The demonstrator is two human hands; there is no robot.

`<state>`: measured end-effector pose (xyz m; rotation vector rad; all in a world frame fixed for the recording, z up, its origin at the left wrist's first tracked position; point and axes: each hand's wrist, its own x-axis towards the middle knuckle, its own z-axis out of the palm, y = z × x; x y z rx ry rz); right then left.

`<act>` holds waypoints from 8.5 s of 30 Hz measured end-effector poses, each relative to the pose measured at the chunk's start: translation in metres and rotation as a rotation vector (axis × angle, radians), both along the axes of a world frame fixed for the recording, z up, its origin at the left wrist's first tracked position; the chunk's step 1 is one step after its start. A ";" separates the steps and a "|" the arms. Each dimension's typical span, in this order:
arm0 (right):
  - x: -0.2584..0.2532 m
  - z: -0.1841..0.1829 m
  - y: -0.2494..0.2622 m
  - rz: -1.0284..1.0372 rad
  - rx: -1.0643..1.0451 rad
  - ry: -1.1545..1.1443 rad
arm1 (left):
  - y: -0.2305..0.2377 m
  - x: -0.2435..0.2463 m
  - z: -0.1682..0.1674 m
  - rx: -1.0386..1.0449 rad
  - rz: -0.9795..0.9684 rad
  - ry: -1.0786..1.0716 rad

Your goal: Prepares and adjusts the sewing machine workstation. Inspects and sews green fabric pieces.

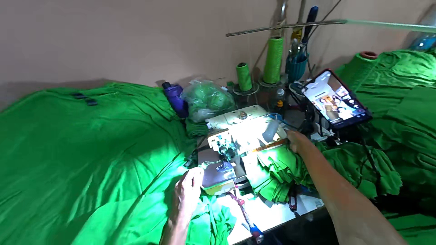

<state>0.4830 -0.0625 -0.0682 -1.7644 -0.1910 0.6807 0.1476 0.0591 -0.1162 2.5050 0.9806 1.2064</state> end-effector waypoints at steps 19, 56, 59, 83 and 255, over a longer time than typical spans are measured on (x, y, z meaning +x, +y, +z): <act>0.006 -0.013 0.014 -0.222 0.069 -0.094 | 0.000 0.004 0.001 -0.114 0.028 0.006; -0.018 -0.016 0.006 -0.135 0.059 -0.256 | -0.012 0.028 0.035 0.309 -0.254 0.372; -0.019 -0.012 0.003 -0.087 -0.013 -0.294 | -0.003 0.000 0.042 0.302 -0.275 0.449; -0.007 -0.015 -0.005 0.188 -0.455 -0.595 | 0.036 -0.102 0.066 -0.920 0.028 -0.952; -0.242 -0.088 -0.135 0.856 0.292 -1.429 | -0.048 0.013 0.055 -0.401 -0.192 0.268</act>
